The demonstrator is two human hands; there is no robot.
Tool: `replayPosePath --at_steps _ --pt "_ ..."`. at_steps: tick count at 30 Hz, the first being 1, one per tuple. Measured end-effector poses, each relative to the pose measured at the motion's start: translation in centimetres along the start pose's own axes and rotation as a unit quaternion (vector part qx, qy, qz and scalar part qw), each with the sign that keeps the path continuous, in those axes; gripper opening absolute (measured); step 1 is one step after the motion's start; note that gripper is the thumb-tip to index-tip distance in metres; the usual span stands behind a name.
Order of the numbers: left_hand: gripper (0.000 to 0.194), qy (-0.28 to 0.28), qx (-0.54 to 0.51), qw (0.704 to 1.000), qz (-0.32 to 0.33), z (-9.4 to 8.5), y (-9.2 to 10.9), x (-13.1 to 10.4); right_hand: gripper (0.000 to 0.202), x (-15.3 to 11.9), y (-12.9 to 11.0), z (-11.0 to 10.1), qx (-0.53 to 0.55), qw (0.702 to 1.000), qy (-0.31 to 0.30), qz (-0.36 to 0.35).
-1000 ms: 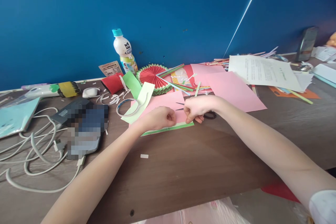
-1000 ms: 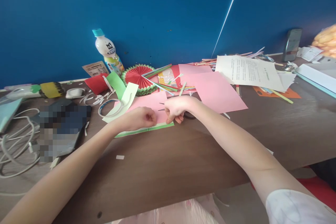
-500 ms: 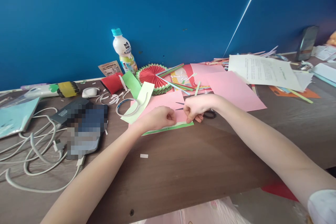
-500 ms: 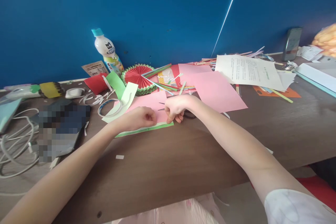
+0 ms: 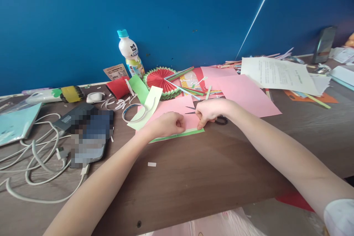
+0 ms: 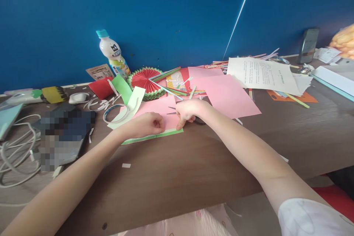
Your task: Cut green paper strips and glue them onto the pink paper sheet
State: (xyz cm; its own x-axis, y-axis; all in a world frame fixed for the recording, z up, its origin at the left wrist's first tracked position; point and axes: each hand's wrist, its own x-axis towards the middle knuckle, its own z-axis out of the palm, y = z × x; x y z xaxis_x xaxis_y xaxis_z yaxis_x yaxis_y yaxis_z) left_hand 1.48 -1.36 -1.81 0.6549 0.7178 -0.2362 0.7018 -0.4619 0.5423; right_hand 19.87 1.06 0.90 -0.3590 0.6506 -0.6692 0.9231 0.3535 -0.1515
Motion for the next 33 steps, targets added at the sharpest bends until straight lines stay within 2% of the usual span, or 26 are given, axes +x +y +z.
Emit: replayPosePath --at_steps 3,11,16,20,25,33 --pt "0.009 0.0 0.011 1.0 -0.007 0.0 0.1 0.0 0.052 0.1 0.1 0.0 -0.008 1.0 0.006 0.011" --pt "0.008 0.002 0.012 1.0 -0.006 0.1 -0.1 0.0 0.047 -0.6 0.0 -0.4 0.044 0.998 -0.033 0.012" --pt "0.008 0.001 0.015 1.0 0.0 0.2 -0.4 0.0 0.043 -0.5 0.6 -0.6 0.022 0.999 -0.04 0.013" --pt "0.008 -0.004 0.004 1.0 -0.001 0.2 -0.4 0.0 0.042 -0.3 1.1 -0.5 0.033 0.999 -0.028 -0.023" --pt "0.012 -0.002 0.007 1.0 -0.004 0.2 -0.4 0.1 0.042 0.1 0.4 0.0 0.064 0.994 0.002 -0.091" --pt "0.011 0.005 0.003 1.0 0.002 0.3 -0.5 0.0 0.042 0.6 -0.3 0.4 0.041 0.994 0.015 -0.097"
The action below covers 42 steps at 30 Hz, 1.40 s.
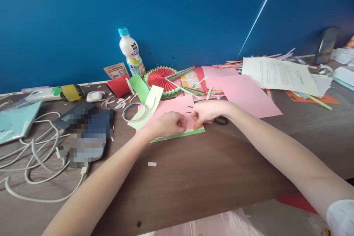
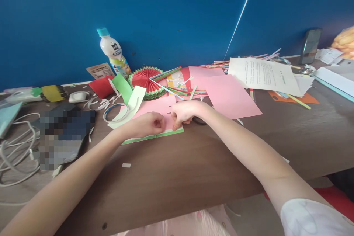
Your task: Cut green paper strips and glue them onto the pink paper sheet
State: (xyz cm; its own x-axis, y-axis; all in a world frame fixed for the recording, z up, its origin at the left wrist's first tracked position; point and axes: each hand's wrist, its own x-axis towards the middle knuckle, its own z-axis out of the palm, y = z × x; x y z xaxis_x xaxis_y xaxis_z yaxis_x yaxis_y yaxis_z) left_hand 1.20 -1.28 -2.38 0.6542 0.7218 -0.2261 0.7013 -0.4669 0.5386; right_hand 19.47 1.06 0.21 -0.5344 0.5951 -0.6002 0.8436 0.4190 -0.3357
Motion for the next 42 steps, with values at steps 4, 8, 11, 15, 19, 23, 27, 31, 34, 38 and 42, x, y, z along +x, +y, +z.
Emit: replayPosePath --at_steps 4,8,11,15,19,23,27,31,34,38,42 --pt "0.01 -0.003 -0.008 1.0 0.006 0.0 0.0 0.0 0.042 0.1 -0.6 0.0 -0.004 1.0 0.012 -0.017" --pt "0.011 -0.006 -0.022 1.0 0.003 -0.1 0.4 0.0 0.044 0.2 -1.5 0.2 -0.014 0.999 0.034 -0.006" --pt "0.013 -0.001 -0.018 1.0 -0.012 -0.2 0.8 -0.1 0.044 0.3 -1.7 0.3 -0.015 0.998 0.057 -0.01" --pt "0.014 -0.005 -0.014 1.0 -0.017 -0.2 1.0 0.0 0.043 0.6 -1.5 0.4 -0.001 0.999 0.052 -0.014" --pt "0.016 -0.01 -0.009 1.0 -0.018 -0.3 0.8 0.0 0.043 0.7 -1.3 0.4 0.021 0.999 0.032 -0.02" --pt "0.018 -0.018 -0.02 0.999 -0.021 -0.5 0.6 -0.1 0.042 0.6 -1.2 0.4 0.046 0.998 0.022 -0.027" --pt "0.015 -0.029 -0.029 0.999 -0.026 -0.8 0.8 -0.3 0.041 0.5 -1.2 0.5 0.062 0.997 0.024 -0.034" --pt "0.012 -0.039 -0.036 0.998 -0.02 -1.1 1.0 -0.4 0.042 0.8 -1.3 0.7 0.071 0.996 0.031 -0.035" --pt "0.014 -0.048 -0.047 0.998 -0.007 -1.3 0.9 -0.4 0.043 1.0 -1.6 0.8 0.049 0.997 0.049 -0.029" --pt "0.016 -0.059 -0.067 0.996 0.003 -1.4 0.6 -0.4 0.044 1.1 -2.0 0.9 0.004 0.996 0.089 -0.02" --pt "0.014 -0.053 -0.072 0.996 0.014 -1.3 0.2 -0.2 0.045 0.9 -2.4 1.3 -0.035 0.991 0.131 0.0"
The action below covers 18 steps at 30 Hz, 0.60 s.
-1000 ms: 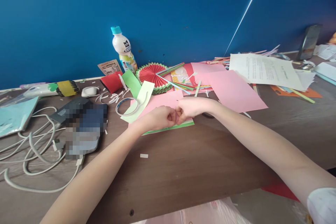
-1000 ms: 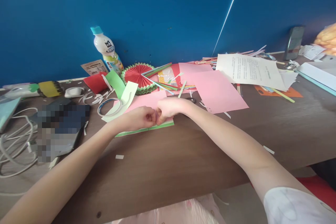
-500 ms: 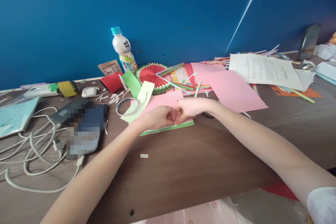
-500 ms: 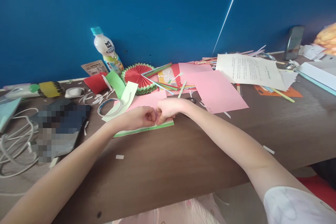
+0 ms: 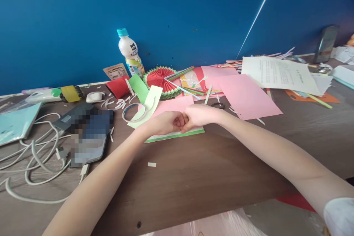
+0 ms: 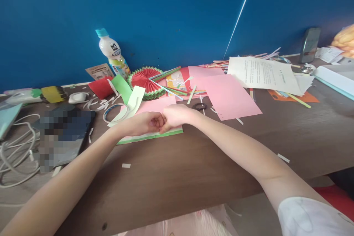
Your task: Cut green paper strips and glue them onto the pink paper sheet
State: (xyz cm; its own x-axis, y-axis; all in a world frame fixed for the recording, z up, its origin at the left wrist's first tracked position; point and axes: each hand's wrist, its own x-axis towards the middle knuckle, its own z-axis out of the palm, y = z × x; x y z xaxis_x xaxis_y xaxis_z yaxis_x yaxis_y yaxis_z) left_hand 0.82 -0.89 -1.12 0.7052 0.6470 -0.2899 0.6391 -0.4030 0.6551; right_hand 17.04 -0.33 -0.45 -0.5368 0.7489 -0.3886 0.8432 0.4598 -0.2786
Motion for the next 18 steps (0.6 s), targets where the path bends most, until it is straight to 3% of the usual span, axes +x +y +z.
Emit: replayPosePath --at_steps 4,10,14,18 --pt "0.014 0.005 -0.004 1.0 0.001 0.0 -0.2 0.0 0.045 -0.2 -0.3 -0.1 -0.025 0.999 0.007 0.019" --pt "0.011 -0.005 0.021 0.999 -0.026 0.0 0.0 -0.2 0.046 -0.8 0.7 -1.5 -0.082 0.992 -0.08 0.06" --pt "0.01 -0.005 0.009 1.0 -0.013 -0.1 -0.1 -0.1 0.041 -1.5 1.9 -2.4 -0.049 0.984 -0.12 0.122" --pt "0.017 -0.024 -0.007 1.0 0.0 -1.2 -0.7 -0.4 0.032 -1.7 2.3 -2.6 -0.03 0.983 -0.133 0.121"
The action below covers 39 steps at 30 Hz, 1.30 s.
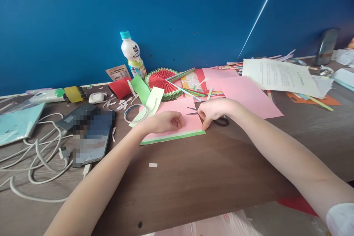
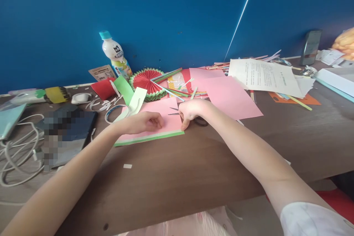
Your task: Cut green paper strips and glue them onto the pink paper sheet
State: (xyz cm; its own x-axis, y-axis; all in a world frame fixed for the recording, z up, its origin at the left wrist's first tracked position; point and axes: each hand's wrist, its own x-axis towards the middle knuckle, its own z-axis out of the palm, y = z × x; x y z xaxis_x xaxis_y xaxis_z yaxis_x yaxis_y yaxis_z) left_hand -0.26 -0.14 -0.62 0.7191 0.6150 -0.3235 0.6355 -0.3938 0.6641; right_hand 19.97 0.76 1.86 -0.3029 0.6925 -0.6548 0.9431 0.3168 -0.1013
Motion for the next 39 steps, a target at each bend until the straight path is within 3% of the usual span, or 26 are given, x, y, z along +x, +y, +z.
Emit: replayPosePath --at_steps 2,5,10,13,19,21,27,33,36,39 --pt "0.019 0.033 0.024 0.999 -0.034 -1.0 -0.6 -0.4 0.03 0.1 0.0 0.0 0.0 1.0 0.001 -0.004" --pt "0.022 0.111 0.097 0.979 -0.138 -2.4 -1.7 -1.0 0.03 0.2 0.1 0.0 -0.01 1.0 0.007 -0.006" --pt "0.042 0.136 0.202 0.944 -0.221 -3.6 -3.0 -1.9 0.032 0.3 0.3 0.0 -0.01 1.0 0.009 -0.007" --pt "0.057 0.115 0.237 0.937 -0.229 -3.5 -3.1 -2.1 0.035 0.4 0.7 -0.1 0.017 0.999 0.032 0.008" --pt "0.062 0.053 0.221 0.944 -0.239 -2.9 -1.7 -2.1 0.038 1.0 1.8 0.0 0.014 0.983 0.18 0.035" --pt "0.061 0.033 0.212 0.947 -0.239 -2.8 -1.1 -2.1 0.041 1.3 2.0 0.1 0.023 0.984 0.178 0.02" --pt "0.071 -0.013 0.197 0.953 -0.232 -2.8 -0.5 -2.5 0.017 1.4 2.5 -0.1 0.05 0.99 0.129 -0.01" --pt "0.095 0.025 0.251 0.931 -0.264 -2.6 -0.6 -2.4 0.012 1.0 3.5 -0.4 0.072 0.994 0.078 0.032" --pt "0.101 0.041 0.274 0.925 -0.259 -2.5 -0.5 -2.3 0.012 0.9 3.5 -0.5 0.065 0.993 0.09 0.047" --pt "0.099 0.044 0.255 0.937 -0.234 -2.9 -0.8 -2.5 0.015 0.6 2.4 -0.4 0.065 0.986 0.153 0.01"
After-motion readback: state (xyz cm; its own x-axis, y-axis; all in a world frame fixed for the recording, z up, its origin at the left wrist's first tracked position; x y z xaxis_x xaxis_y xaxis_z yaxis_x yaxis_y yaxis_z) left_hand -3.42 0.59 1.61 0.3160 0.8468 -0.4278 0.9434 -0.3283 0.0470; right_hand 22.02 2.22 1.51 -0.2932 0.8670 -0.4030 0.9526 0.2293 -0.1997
